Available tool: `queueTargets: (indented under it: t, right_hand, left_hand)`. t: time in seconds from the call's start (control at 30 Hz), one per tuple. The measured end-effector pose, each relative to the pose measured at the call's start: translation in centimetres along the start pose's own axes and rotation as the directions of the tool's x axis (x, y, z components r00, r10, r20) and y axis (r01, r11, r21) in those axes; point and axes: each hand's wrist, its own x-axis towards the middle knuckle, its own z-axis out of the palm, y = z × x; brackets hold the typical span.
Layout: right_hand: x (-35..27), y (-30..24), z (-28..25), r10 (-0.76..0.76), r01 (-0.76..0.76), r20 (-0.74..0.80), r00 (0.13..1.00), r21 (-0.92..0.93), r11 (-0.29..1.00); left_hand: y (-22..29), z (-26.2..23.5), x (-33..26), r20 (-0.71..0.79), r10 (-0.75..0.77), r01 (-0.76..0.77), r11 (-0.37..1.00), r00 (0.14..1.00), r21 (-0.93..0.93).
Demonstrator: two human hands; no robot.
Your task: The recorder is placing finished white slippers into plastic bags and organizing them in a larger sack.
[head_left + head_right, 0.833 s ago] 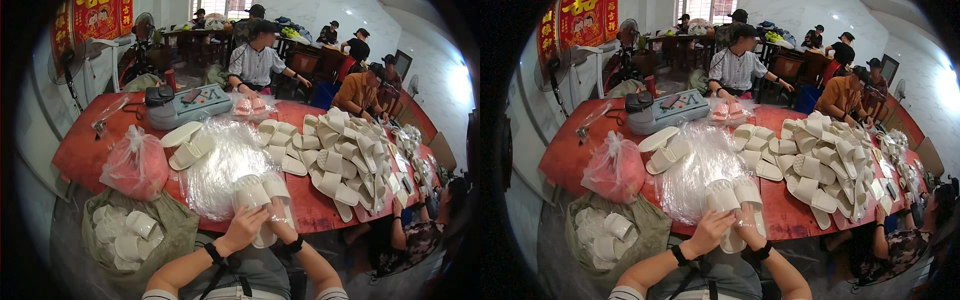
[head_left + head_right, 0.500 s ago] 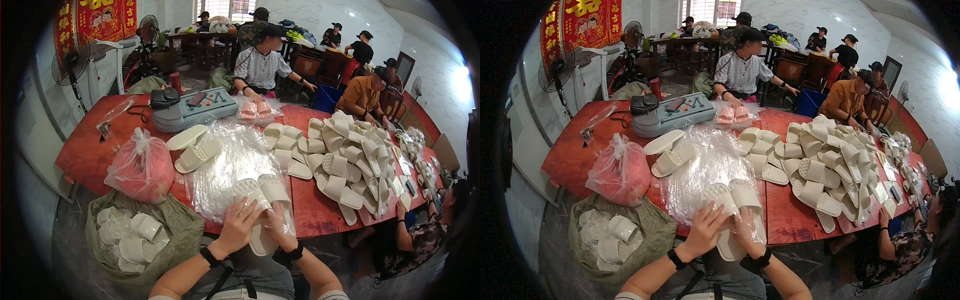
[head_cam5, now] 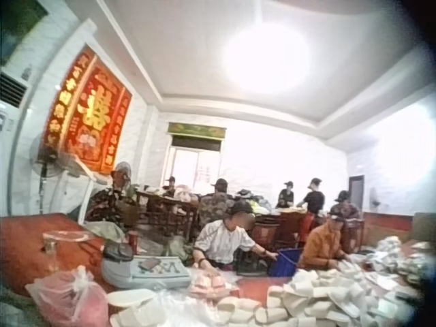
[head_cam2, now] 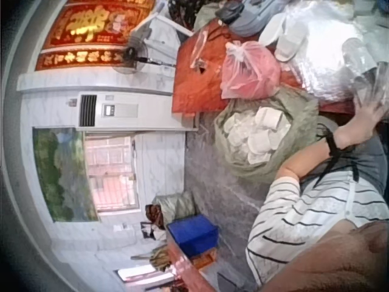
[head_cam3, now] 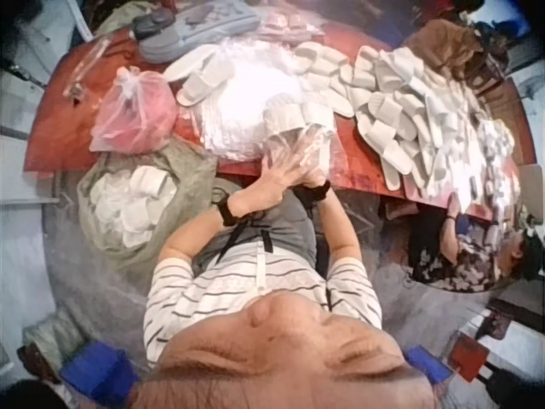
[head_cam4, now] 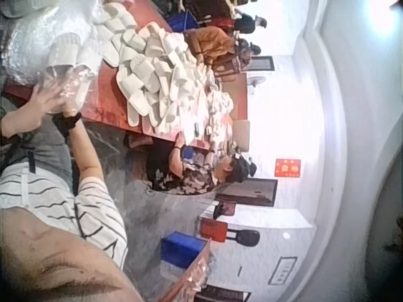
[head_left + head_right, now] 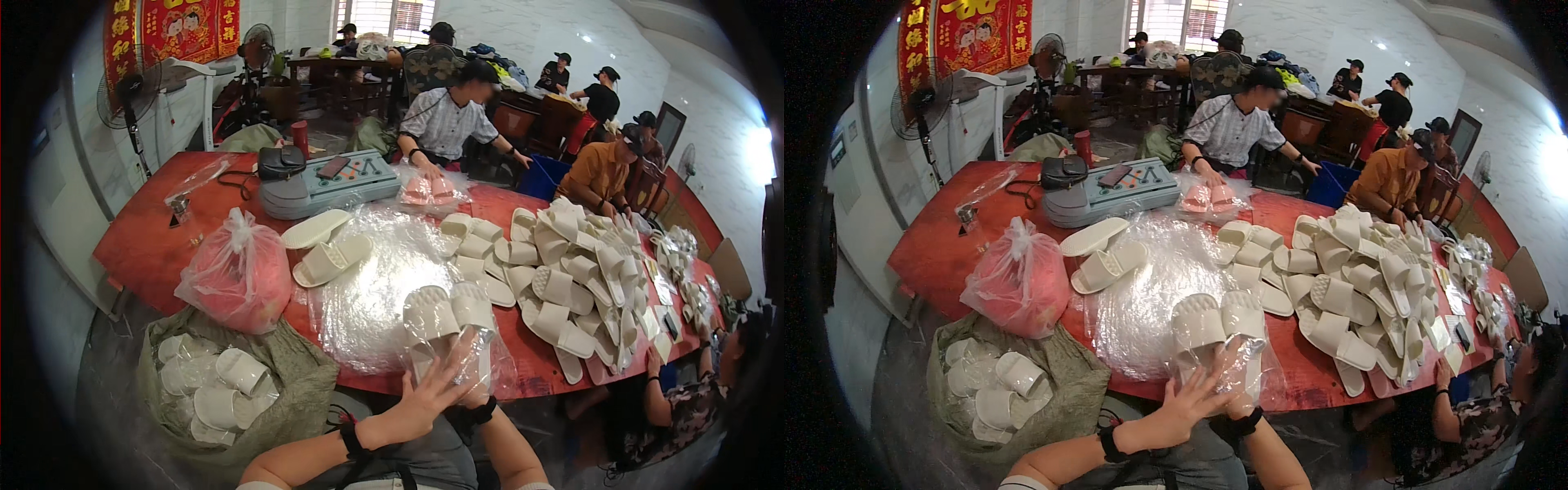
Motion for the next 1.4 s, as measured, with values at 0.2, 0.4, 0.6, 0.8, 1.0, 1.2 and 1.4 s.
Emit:
queueTargets:
  t: [0.2,0.4,0.6,0.8,1.0,1.2,1.4]
  right_hand:
    - [0.1,2.4,1.3,0.070,-0.066,0.142,0.987,-0.035,0.997]
    - [-0.2,4.3,4.1,0.164,-0.150,0.247,0.955,-0.078,0.986]
    - [4.6,3.4,5.2,0.036,-0.015,0.120,0.992,-0.172,0.985]
    - [8.1,5.1,10.8,-0.119,0.136,0.178,0.977,-0.085,0.987]
    - [10.3,4.3,14.0,-0.064,0.083,0.275,0.959,-0.058,0.995]
    - [10.8,2.4,13.2,-0.142,0.145,0.195,0.970,-0.002,0.989]
    - [9.4,3.5,11.8,0.300,-0.610,0.550,0.779,0.559,0.561]
  left_hand:
    - [-8.0,-6.5,2.0,0.045,-0.069,0.065,0.995,0.997,0.075]
    - [-26.3,-11.0,3.4,-0.475,-0.012,0.212,0.904,0.880,0.371]
    - [-30.7,-14.3,3.3,-0.486,-0.424,0.629,0.661,0.764,0.411]
    - [-32.0,-14.9,4.2,-0.535,-0.336,0.588,0.695,0.775,0.415]
    - [-28.1,-16.2,5.8,-0.573,-0.332,0.547,0.799,0.749,0.252]
    - [-29.6,-14.4,5.4,-0.480,-0.138,0.393,0.782,0.866,0.484]
    - [-22.4,-9.9,6.4,-0.446,-0.259,0.413,0.863,0.857,0.292]
